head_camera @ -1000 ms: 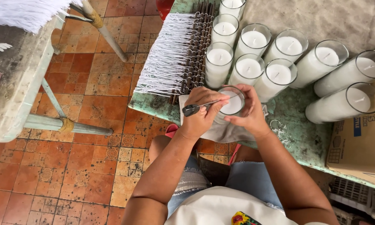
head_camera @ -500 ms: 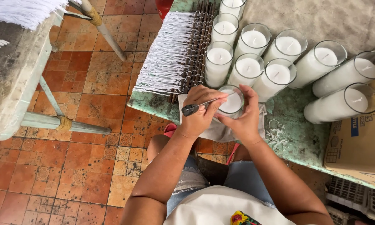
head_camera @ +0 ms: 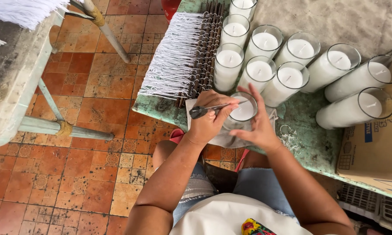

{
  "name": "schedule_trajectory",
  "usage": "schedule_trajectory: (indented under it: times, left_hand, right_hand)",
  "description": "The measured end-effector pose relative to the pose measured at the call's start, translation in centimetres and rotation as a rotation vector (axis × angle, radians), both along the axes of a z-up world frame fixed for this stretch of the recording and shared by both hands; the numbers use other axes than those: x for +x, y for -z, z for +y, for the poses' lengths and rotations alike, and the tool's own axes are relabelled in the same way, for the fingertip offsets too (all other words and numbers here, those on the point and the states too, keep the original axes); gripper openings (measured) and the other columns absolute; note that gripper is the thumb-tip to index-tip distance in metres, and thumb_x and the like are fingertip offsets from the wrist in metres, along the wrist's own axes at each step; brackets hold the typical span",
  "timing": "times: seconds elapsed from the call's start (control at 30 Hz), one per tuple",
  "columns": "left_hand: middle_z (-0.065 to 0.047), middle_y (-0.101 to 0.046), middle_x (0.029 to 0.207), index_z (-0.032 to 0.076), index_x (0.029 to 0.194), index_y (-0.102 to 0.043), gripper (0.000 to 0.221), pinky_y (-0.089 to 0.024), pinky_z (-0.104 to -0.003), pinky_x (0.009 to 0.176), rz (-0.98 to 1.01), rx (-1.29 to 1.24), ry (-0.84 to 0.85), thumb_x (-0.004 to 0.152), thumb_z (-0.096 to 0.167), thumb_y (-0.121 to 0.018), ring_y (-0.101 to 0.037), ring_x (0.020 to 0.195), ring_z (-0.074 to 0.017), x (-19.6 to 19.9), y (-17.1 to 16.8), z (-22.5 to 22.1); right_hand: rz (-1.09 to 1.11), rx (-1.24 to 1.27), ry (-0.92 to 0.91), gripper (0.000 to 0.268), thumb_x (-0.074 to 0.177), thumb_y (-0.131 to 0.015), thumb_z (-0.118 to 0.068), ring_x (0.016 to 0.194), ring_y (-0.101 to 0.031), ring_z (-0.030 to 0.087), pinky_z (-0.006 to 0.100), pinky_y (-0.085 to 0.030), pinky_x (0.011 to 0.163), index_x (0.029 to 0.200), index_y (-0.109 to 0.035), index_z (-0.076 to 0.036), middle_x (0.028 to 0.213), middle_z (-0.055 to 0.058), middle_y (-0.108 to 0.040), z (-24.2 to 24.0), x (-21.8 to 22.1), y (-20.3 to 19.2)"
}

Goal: Cleaning the exterior and edges of glass candle jars using a cloth and a scraping tool

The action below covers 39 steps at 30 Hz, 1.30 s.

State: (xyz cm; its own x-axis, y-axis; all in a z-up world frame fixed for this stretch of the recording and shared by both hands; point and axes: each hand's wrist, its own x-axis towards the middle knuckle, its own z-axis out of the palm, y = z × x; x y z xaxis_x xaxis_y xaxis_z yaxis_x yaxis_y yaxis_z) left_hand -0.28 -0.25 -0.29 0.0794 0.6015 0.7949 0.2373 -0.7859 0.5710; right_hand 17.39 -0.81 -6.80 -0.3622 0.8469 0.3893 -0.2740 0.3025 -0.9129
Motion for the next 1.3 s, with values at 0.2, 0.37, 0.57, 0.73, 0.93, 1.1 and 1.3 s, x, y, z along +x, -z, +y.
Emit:
schedule_trajectory:
  times: [0.2, 0.37, 0.57, 0.73, 0.93, 1.1, 1.3]
  left_hand:
    - [-0.002, -0.076, 0.087, 0.012, 0.096, -0.077, 0.006, -0.054, -0.031, 0.081, 0.01, 0.03, -0.033, 0.096, 0.015, -0.073, -0.07, 0.075, -0.0237, 0.0, 0.5, 0.2]
    - [-0.003, -0.077, 0.087, 0.011, 0.095, -0.077, 0.007, -0.054, -0.032, 0.081, -0.017, 0.019, -0.008, 0.096, 0.016, -0.072, -0.07, 0.073, -0.0247, 0.3, 0.4, 0.0]
    - [-0.003, -0.077, 0.084, 0.011, 0.093, -0.076, 0.007, -0.053, -0.031, 0.081, 0.001, 0.017, 0.077, 0.096, 0.017, -0.072, -0.07, 0.07, -0.0244, 0.0, -0.6, 0.4]
    - [-0.005, -0.076, 0.084, 0.009, 0.091, -0.076, 0.008, -0.053, -0.033, 0.082, 0.044, 0.063, 0.098, 0.096, 0.015, -0.073, -0.069, 0.069, -0.027, -0.2, -0.6, 1.2]
    - [-0.003, -0.077, 0.086, 0.012, 0.092, -0.075, 0.007, -0.049, -0.032, 0.087, 0.057, -0.096, 0.3, 0.094, 0.018, -0.075, -0.069, 0.073, -0.0225, -1.1, -0.3, 2.4]
    - [-0.006, -0.076, 0.084, 0.01, 0.091, -0.076, 0.008, -0.048, -0.036, 0.089, 0.048, -0.235, 0.463, 0.092, 0.017, -0.077, -0.067, 0.074, -0.0232, -1.4, -0.3, 4.2]
    - [-0.002, -0.068, 0.078, 0.01, 0.096, -0.076, 0.009, -0.048, -0.03, 0.081, 0.002, -0.315, 0.581, 0.095, 0.019, -0.075, -0.057, 0.074, -0.0125, -2.4, -1.9, 5.7]
  right_hand:
    - [-0.093, 0.058, 0.593, 0.112, 0.054, -0.103, -0.014, 0.13, -0.051, 0.023, 0.033, -0.035, 0.119, 0.148, -0.043, 0.002, 0.135, 0.014, -0.047, -0.8, -1.7, 2.3]
    - [0.009, -0.082, 0.272, 0.106, 0.052, -0.099, 0.0, 0.127, -0.055, 0.017, 0.028, -0.045, 0.112, 0.143, -0.045, 0.0, 0.136, 0.012, -0.057, 0.9, 0.6, 2.4]
    - [0.008, -0.172, -0.017, 0.109, 0.047, -0.093, 0.006, 0.132, -0.053, 0.022, 0.033, -0.047, 0.11, 0.145, -0.045, 0.006, 0.139, 0.021, -0.058, 2.9, 2.8, 1.7]
    - [0.009, -0.212, -0.075, 0.11, 0.045, -0.091, 0.007, 0.13, -0.054, 0.021, 0.034, -0.049, 0.109, 0.145, -0.047, 0.005, 0.138, 0.02, -0.058, 3.7, 3.3, 2.3]
    - [-0.004, -0.229, -0.106, 0.11, 0.045, -0.092, 0.003, 0.125, -0.056, 0.02, 0.035, -0.048, 0.108, 0.146, -0.048, 0.004, 0.134, 0.018, -0.061, 4.2, 3.7, 3.2]
    - [-0.026, -0.21, -0.117, 0.11, 0.045, -0.093, 0.0, 0.124, -0.055, 0.018, 0.035, -0.047, 0.109, 0.146, -0.048, 0.003, 0.132, 0.015, -0.062, 4.4, 3.9, 4.1]
    - [0.003, -0.19, -0.082, 0.107, 0.045, -0.093, -0.002, 0.127, -0.054, 0.02, 0.037, -0.043, 0.112, 0.143, -0.05, 0.003, 0.133, 0.015, -0.061, 4.6, 4.1, 5.4]
